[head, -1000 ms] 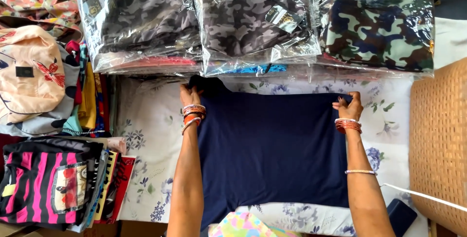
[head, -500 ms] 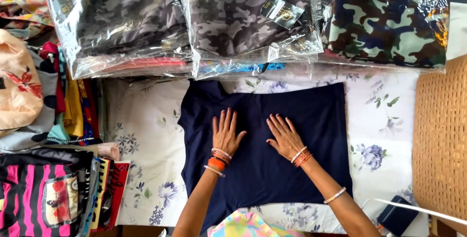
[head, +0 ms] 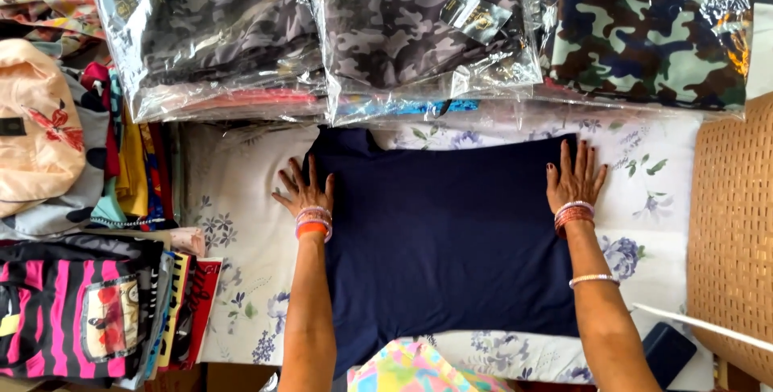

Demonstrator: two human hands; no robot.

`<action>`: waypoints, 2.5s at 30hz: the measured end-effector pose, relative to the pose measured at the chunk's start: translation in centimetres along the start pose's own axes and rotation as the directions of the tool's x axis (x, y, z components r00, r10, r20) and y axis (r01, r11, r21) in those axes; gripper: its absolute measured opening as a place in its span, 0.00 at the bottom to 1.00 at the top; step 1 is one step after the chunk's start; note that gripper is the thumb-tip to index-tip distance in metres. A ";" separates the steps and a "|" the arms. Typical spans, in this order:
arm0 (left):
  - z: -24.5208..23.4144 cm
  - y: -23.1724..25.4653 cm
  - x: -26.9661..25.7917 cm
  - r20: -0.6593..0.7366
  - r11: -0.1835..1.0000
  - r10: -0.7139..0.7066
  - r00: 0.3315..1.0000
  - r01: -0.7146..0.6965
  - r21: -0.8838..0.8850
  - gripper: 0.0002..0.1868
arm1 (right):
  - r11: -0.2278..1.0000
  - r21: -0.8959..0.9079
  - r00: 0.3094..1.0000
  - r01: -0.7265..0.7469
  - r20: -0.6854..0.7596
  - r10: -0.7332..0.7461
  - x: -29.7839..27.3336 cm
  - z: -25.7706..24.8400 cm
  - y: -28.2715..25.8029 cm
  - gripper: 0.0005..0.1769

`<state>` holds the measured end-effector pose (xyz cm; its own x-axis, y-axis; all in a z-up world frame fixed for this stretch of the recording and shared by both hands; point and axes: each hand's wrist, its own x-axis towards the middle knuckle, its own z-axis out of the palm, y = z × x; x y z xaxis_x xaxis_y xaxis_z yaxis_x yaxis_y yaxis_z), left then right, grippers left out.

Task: Fold various articles of clothing like t-shirts and pants on a workspace table.

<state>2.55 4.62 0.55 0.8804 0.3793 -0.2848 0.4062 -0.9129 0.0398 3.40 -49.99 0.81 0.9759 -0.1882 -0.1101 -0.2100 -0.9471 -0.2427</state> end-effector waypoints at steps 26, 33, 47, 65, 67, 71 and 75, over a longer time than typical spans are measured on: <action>4.3 -8.9 -20.9 -0.089 0.999 0.017 0.996 -0.014 0.035 0.34 | 0.994 -0.054 0.992 -0.096 -0.083 0.091 -22.8 1.8 4.8 0.38; 3.7 -7.6 -28.2 -0.087 0.938 -0.176 0.981 0.140 -0.316 0.48 | 0.920 0.012 0.914 -0.391 -0.116 0.390 -27.8 0.9 5.4 0.41; 9.3 -14.6 -27.7 -0.070 0.686 -0.178 0.982 0.073 -0.724 0.27 | 0.690 0.573 0.877 -0.442 0.114 0.468 -27.9 1.6 11.0 0.23; 8.8 -15.2 -28.2 0.060 0.809 -0.168 0.984 0.172 -0.562 0.21 | 0.606 0.558 0.803 -0.567 0.211 0.557 -29.6 -1.1 8.5 0.21; 7.3 -14.3 -29.0 0.092 0.914 -0.141 0.986 0.165 -0.371 0.20 | 0.731 0.354 0.808 -0.583 0.154 0.569 -30.0 -2.1 7.1 0.23; 1.0 -9.9 -30.0 -0.050 0.963 -0.236 0.970 0.227 -0.142 0.18 | 0.949 0.045 0.928 -0.312 -0.199 0.315 -31.1 -2.3 2.5 0.30; 0.6 -5.2 -29.1 -0.451 0.894 0.237 0.860 -0.375 -0.244 0.29 | 0.996 -0.012 0.949 0.091 -0.303 -0.090 -30.1 -1.9 -6.4 0.38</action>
<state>-25.30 -1.79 8.05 0.9642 0.1776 0.1967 0.0931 -0.9218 0.3763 -24.54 -38.72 7.56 0.9626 -0.1721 0.2091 -0.1201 -0.9633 -0.2400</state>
